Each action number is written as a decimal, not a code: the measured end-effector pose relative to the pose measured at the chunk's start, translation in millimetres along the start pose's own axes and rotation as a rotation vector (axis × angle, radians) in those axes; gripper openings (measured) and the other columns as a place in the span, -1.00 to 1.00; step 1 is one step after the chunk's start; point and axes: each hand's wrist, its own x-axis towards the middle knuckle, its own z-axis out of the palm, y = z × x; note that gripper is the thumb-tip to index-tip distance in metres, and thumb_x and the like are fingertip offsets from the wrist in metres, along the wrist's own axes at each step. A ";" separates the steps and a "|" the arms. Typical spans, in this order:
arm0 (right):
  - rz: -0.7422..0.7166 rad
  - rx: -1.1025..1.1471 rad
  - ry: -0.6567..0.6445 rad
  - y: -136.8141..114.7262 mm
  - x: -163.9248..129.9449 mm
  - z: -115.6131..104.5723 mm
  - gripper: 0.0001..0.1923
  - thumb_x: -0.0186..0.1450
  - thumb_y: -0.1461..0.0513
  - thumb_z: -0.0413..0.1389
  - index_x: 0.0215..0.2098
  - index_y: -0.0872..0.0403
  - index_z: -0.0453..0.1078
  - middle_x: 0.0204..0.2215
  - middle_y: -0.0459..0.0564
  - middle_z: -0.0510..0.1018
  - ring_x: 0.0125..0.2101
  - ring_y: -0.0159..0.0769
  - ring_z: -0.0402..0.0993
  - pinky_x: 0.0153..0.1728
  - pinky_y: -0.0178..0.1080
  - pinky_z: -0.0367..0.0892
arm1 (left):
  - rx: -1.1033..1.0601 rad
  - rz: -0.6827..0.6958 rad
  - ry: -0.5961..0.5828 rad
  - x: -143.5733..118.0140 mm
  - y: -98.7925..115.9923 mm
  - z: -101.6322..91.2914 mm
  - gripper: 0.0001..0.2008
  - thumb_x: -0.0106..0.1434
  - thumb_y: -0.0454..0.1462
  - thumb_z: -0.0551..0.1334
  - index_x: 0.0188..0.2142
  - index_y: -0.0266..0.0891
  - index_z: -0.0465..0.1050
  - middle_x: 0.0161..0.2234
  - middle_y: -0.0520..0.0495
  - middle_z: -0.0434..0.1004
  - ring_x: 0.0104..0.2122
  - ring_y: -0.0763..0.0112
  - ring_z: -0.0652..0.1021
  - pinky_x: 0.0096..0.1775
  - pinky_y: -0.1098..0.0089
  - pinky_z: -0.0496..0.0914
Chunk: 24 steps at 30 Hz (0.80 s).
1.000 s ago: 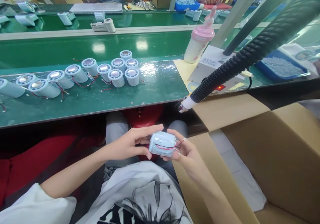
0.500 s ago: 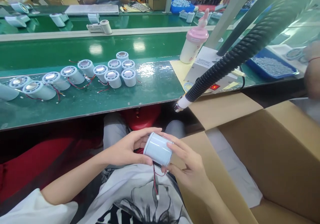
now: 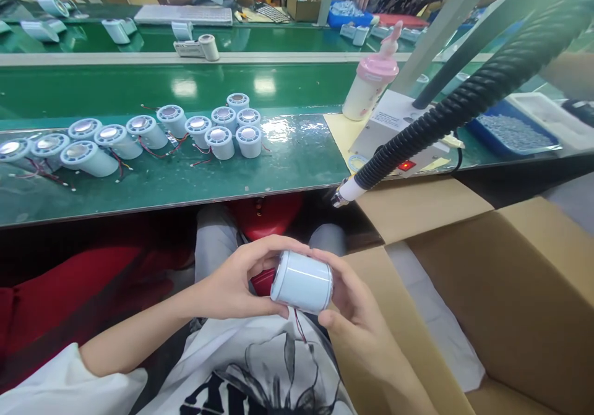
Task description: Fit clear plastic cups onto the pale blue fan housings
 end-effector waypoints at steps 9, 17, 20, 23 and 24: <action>-0.103 -0.154 0.055 1.1 2.6 1.9 -0.49 0.19 0.16 0.22 0.10 -0.15 0.27 0.06 0.00 0.37 0.03 -0.19 0.35 -0.06 -0.24 0.41 | 0.015 -0.025 0.069 -6.6 -4.6 -4.4 -0.17 -0.18 -0.38 0.49 0.11 -0.02 0.30 0.22 -0.15 0.16 0.19 0.08 0.27 0.17 0.17 0.25; -0.357 -0.531 0.061 6.4 0.0 -3.9 -0.42 0.14 0.38 0.21 0.07 -0.17 0.27 0.10 0.00 0.33 0.09 -0.16 0.29 0.05 -0.09 0.34 | 0.082 -0.138 0.022 -7.6 0.8 -8.4 -0.32 -0.03 -0.33 0.43 0.09 -0.10 0.29 0.07 -0.16 0.33 0.03 0.18 0.43 0.04 0.22 0.38; -0.257 -0.443 0.076 4.1 1.4 -4.0 -0.36 0.14 0.22 0.27 0.14 -0.15 0.19 0.20 0.03 0.20 0.21 -0.06 0.11 0.16 0.01 0.19 | 0.120 -0.003 0.052 -7.8 -2.3 -6.5 -0.33 -0.05 -0.39 0.43 0.07 -0.08 0.32 0.05 -0.15 0.34 0.07 0.17 0.40 0.06 0.24 0.36; -0.097 -0.333 0.072 2.3 3.3 -3.2 -0.24 0.09 0.02 0.28 0.20 -0.11 0.13 0.19 0.08 0.22 0.16 -0.04 0.19 0.14 -0.03 0.23 | 0.139 0.116 0.045 -7.3 -6.7 -6.1 -0.33 -0.06 -0.44 0.42 0.05 -0.07 0.33 0.04 -0.16 0.33 0.08 0.18 0.38 0.07 0.24 0.34; -0.064 -0.302 0.068 2.1 3.7 -2.8 -0.26 0.10 0.01 0.27 0.19 -0.10 0.16 0.14 0.07 0.29 0.10 -0.07 0.28 0.08 -0.08 0.30 | 0.139 0.134 0.041 -7.1 -7.9 -6.2 -0.34 -0.06 -0.45 0.42 0.05 -0.07 0.33 0.04 -0.17 0.33 0.07 0.19 0.39 0.07 0.24 0.34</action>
